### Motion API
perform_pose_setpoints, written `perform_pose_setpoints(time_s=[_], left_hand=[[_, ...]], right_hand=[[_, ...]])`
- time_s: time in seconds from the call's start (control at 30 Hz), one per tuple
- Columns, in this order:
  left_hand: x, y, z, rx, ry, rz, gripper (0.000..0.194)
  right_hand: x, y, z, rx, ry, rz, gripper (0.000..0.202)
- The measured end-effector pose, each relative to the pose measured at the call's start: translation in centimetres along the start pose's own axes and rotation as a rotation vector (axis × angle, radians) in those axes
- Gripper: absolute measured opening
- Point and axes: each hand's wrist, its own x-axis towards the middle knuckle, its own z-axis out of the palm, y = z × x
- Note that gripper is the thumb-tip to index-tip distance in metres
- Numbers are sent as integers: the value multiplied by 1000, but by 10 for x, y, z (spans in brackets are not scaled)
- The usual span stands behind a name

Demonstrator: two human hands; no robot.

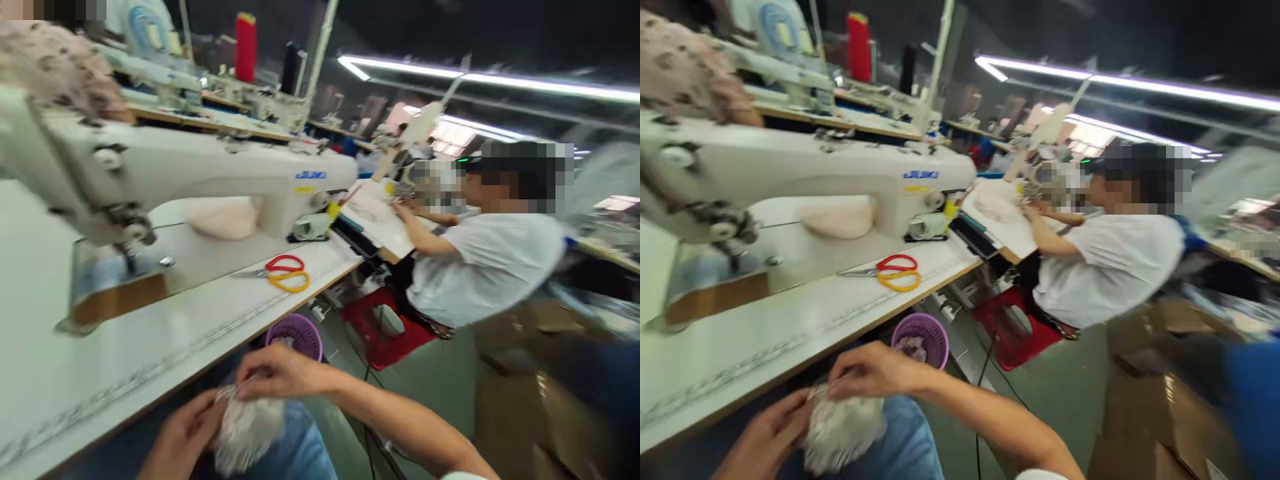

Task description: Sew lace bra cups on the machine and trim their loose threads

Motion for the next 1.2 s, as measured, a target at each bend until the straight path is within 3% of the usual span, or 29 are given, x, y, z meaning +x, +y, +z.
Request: perform_pose_setpoints(time_s=[0.07,0.27,0.47,0.57,0.8,1.0,1.2], left_hand=[[-8,-2,-7,-101,-42,-32,42],[-10,-3,-18,-272,-18,-35,41],[-36,2,-20,-318,-72,-37,40],[-44,2,-23,-345,-89,-73,38],[-52,-5,-29,-341,-28,-131,41],[-60,-18,-34,-410,179,-201,50],[-55,-18,-31,-238,124,-154,45]], right_hand=[[3,-5,-2,67,13,-10,15],[7,-29,4,372,-330,39,30],[23,-2,22,-10,-56,57,25],[25,6,28,-108,-84,36,21],[24,-1,32,-260,-131,9,13],[26,-2,37,-204,-179,-14,7],[29,-3,41,-119,-254,-31,3]])
